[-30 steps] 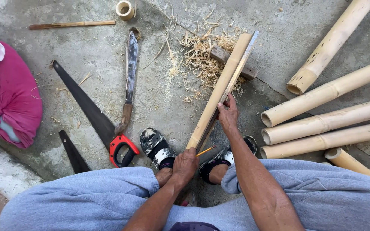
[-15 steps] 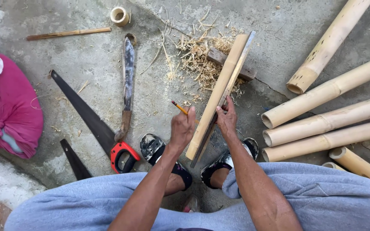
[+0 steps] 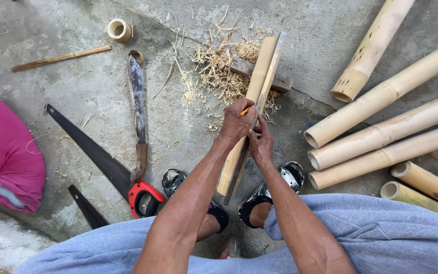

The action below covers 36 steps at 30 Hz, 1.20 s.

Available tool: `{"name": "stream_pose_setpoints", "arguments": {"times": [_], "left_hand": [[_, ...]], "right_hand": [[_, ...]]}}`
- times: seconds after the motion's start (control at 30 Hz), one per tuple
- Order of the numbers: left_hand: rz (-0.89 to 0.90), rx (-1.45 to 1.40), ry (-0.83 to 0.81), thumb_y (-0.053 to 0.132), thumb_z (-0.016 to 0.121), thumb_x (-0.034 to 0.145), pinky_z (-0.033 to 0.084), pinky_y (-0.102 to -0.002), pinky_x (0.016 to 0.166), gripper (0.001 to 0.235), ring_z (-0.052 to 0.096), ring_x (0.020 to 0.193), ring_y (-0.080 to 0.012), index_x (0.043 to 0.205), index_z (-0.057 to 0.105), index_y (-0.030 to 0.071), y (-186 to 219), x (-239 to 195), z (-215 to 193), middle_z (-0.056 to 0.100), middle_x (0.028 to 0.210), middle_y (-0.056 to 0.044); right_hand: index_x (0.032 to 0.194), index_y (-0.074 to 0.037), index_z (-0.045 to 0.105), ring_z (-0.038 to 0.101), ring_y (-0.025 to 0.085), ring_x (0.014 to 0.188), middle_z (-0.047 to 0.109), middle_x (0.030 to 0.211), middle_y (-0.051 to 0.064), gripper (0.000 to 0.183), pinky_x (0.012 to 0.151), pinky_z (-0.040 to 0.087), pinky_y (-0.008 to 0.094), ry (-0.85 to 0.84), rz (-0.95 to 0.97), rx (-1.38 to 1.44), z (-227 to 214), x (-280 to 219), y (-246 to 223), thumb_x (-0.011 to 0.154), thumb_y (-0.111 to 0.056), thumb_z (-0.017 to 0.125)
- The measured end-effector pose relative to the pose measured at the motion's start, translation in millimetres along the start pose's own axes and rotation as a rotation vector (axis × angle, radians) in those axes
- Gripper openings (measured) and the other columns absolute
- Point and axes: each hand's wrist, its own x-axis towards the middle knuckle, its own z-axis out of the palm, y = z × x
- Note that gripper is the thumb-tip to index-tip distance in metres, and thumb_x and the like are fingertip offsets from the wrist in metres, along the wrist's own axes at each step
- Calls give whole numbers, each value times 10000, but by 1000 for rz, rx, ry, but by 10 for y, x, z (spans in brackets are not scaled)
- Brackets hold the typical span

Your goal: Carving, shaving, and marking bamboo poles to prepare them for construction using a machete and a pencil.

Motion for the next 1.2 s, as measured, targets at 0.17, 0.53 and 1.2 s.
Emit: {"name": "stream_pose_setpoints", "arguments": {"times": [0.17,0.53,1.2], "left_hand": [[311,347,-135,81,620,865,584,-381,707,157,703,796,-272,963,648,-39,-225,-142,-72,703,918,-149],[-6,58,-220,68,609,949,527,-419,638,91,678,710,-286,932,627,-19,208,-1417,-686,639,790,-171],[-324,170,-501,107,631,875,543,-455,659,124,703,717,-352,924,617,-7,458,-2104,-1105,680,766,-199]], "right_hand": [[1543,-191,393,696,246,1017,659,1207,150,671,789,637,382,-7,-12,24,4,30,89,948,-209,703],[1551,-225,425,693,222,1041,702,1153,102,654,899,614,387,3,-35,51,2,-32,38,948,-114,649],[1555,-234,401,700,197,1035,698,1149,89,636,880,631,409,-16,-7,52,4,-25,28,969,-124,623]]}}
